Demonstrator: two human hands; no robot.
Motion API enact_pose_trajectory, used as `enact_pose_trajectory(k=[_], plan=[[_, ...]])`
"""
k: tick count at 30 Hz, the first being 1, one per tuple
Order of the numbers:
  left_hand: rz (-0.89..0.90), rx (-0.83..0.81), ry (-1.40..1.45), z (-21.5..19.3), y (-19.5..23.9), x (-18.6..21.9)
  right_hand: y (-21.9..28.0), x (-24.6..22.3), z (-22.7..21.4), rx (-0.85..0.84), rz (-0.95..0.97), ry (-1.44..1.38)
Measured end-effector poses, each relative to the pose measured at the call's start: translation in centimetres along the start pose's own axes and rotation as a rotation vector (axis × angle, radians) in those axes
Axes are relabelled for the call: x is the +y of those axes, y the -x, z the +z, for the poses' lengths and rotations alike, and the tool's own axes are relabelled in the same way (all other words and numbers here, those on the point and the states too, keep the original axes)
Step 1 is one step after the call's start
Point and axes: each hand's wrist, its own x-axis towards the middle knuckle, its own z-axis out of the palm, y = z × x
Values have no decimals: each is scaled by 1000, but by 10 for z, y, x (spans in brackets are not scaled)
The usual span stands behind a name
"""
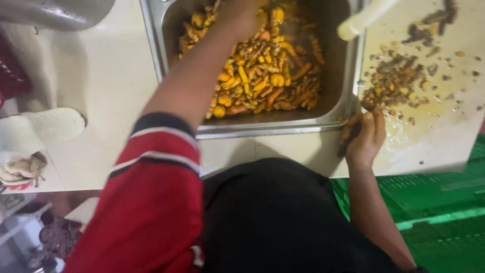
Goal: Washing and scraping the skin off turmeric roots in a sink using a knife
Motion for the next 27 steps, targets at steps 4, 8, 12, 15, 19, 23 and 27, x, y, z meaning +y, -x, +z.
enact_pose_trajectory(k=[4,8,12,15,19,23,27], plan=[[-67,-223,69,54,-38,9,1,-12,5,26,76,33],[-90,-409,-81,22,-41,48,-1,-3,1,-5,13,59],[-315,-450,76,52,-35,61,6,-11,0,-30,49,197],[-259,-819,136,36,-30,78,-8,-12,6,-39,0,90],[-183,-892,155,12,17,103,-1,-16,1,-16,110,121],[-67,-1010,6,-30,46,120,-5,-17,-1,-37,127,61],[46,-1071,-126,-58,76,118,-3,-33,9,-70,138,143]])
